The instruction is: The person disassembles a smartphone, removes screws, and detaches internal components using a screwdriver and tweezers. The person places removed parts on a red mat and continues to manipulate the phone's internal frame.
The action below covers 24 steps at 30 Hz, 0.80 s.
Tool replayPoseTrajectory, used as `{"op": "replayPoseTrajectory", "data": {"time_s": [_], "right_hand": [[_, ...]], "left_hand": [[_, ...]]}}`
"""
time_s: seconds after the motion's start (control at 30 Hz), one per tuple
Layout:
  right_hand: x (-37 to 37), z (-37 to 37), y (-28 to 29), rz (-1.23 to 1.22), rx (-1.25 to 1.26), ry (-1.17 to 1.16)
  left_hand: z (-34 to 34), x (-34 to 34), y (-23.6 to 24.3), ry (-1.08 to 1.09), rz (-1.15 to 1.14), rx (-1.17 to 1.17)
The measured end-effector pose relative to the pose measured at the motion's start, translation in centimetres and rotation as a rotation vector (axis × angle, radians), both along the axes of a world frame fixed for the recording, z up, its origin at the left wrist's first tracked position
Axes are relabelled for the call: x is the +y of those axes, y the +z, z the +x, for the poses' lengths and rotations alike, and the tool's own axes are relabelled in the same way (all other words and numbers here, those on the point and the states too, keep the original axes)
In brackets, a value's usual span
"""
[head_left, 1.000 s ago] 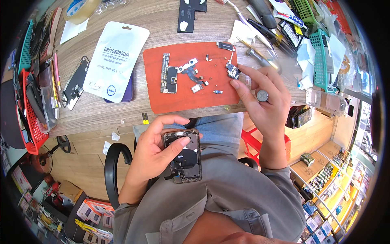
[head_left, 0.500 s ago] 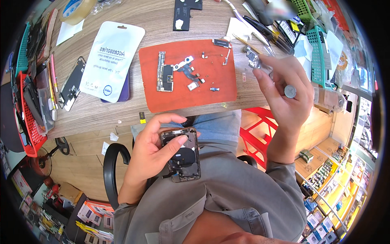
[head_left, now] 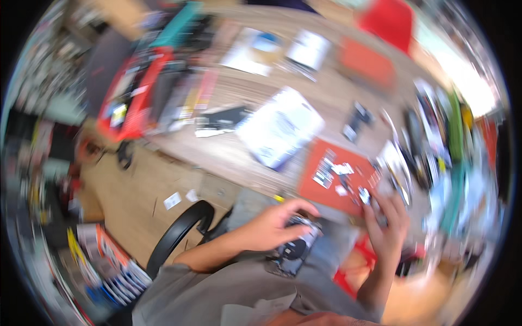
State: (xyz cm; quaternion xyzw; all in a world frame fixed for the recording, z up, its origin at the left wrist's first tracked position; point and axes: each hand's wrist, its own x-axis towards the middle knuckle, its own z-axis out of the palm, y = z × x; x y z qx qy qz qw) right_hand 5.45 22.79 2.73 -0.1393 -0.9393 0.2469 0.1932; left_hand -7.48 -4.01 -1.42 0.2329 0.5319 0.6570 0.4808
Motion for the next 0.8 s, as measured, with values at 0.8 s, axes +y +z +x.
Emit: {"op": "replayPoseTrajectory", "data": {"time_s": [0.8], "right_hand": [[-0.2,0.9,3.1,0.124,0.199,0.034]], "left_hand": [[1.8,-6.0,-0.3,0.129,0.158,0.046]]}}
